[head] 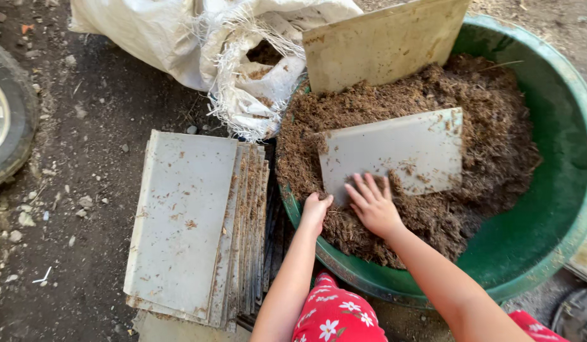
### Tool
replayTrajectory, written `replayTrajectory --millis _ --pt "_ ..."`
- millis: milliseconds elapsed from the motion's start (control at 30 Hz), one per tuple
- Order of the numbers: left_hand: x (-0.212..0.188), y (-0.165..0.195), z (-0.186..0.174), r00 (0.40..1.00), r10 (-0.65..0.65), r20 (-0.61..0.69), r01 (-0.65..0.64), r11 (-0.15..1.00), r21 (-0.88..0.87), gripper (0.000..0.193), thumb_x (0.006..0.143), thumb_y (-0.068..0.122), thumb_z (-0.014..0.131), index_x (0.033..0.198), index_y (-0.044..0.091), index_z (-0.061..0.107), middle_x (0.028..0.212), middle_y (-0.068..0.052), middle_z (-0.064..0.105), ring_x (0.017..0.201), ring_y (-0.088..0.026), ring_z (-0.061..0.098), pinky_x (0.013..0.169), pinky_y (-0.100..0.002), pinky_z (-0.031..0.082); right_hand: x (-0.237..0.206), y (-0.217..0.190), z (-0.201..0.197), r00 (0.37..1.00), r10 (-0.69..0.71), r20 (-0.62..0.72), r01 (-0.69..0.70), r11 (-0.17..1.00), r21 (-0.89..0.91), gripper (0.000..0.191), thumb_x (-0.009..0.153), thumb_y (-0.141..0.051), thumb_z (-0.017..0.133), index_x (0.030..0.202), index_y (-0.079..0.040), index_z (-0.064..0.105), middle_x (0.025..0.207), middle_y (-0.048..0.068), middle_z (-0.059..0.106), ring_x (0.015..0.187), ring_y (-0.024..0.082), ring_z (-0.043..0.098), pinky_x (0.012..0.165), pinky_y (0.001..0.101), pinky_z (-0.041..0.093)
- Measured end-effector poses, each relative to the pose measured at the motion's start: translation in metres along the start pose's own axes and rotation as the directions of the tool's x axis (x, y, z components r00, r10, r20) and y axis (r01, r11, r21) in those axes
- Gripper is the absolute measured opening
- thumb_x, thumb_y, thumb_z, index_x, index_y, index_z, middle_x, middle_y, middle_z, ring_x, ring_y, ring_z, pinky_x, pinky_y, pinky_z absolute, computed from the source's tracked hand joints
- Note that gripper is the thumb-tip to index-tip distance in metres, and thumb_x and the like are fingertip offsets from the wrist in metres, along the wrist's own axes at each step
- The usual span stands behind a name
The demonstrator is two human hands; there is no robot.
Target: The person repeatedly scoops loose organic material from a green basin and presses it into rectangular trays using both hands. The filled trays are stacked beside the basin. The person continues this cycle of scooping, pressing, and stacking throughout the clip.
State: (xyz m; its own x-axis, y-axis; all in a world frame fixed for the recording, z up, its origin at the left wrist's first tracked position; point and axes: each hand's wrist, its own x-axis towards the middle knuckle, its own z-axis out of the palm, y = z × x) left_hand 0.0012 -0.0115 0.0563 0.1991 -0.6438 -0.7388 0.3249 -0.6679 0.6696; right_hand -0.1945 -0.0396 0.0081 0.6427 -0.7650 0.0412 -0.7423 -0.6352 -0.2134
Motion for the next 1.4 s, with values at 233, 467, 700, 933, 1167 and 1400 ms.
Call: replayTrajectory --millis 233,467,700,933,1167,1400 --pt "-0.047 0.027 0.002 0.997 0.003 -0.078 0.015 0.972 0.235 0.070 0.100 0.042 0.052 0.158 0.009 0.030 0.164 -0.012 0.034 0.152 -0.029 0.033 0.121 -0.047 0.027 -0.064 0.087 -0.017 0.644 0.765 0.010 -0.763 0.641 0.081 0.110 0.086 -0.074 0.054 0.166 -0.014 0.006 0.170 0.026 -0.005 0.156 0.044 -0.004 0.113 0.0770 0.005" --pt "-0.026 0.030 -0.017 0.978 0.195 -0.075 -0.184 0.975 0.125 0.066 0.102 0.046 0.045 0.158 0.012 0.035 0.161 -0.011 0.041 0.149 -0.027 0.039 0.121 -0.044 0.029 -0.067 0.029 -0.045 0.344 0.817 0.463 -0.939 0.297 0.174 0.129 0.066 -0.083 0.072 0.165 -0.023 0.013 0.158 0.028 0.028 0.143 0.046 0.038 0.110 0.0663 0.037" --pt "-0.022 0.029 -0.016 0.990 0.138 -0.002 -0.138 0.990 0.039 0.067 0.105 0.050 0.040 0.161 0.014 0.028 0.162 -0.012 0.039 0.150 -0.029 0.036 0.123 -0.046 0.026 -0.061 -0.006 -0.053 0.429 0.712 0.556 -0.904 0.336 0.265 0.096 0.072 -0.027 0.086 0.157 -0.021 0.041 0.165 0.027 0.025 0.126 0.044 0.059 0.102 0.0497 0.055" --pt "-0.030 0.034 -0.034 0.979 0.205 -0.024 -0.204 0.978 0.039 0.067 0.103 0.050 0.040 0.159 0.014 0.033 0.157 -0.011 0.048 0.146 -0.026 0.045 0.120 -0.043 0.029 -0.009 0.036 -0.084 0.803 0.536 0.260 -0.548 0.493 0.676 0.120 0.063 -0.051 0.089 0.163 -0.025 0.028 0.164 0.016 0.015 0.148 0.034 0.024 0.118 0.0609 0.029" --pt "-0.009 0.015 -0.047 0.981 0.190 -0.036 -0.191 0.982 -0.008 0.066 0.104 0.048 0.040 0.158 0.011 0.034 0.159 -0.011 0.047 0.147 -0.027 0.044 0.120 -0.043 0.031 0.068 -0.019 -0.061 0.776 0.607 -0.172 -0.502 0.759 0.414 0.087 0.092 -0.062 0.062 0.164 -0.022 0.033 0.173 0.010 0.019 0.158 0.038 0.015 0.119 0.0730 0.005" --pt "0.012 0.006 -0.033 0.982 0.187 0.031 -0.188 0.982 0.019 0.066 0.108 0.044 0.046 0.159 0.005 0.031 0.166 -0.012 0.034 0.153 -0.025 0.034 0.124 -0.040 0.028 0.001 -0.078 -0.040 0.997 0.072 -0.029 -0.063 0.969 0.237 0.056 0.085 -0.037 0.076 0.136 -0.028 0.055 0.168 0.007 0.027 0.156 0.031 0.021 0.120 0.0722 0.008"
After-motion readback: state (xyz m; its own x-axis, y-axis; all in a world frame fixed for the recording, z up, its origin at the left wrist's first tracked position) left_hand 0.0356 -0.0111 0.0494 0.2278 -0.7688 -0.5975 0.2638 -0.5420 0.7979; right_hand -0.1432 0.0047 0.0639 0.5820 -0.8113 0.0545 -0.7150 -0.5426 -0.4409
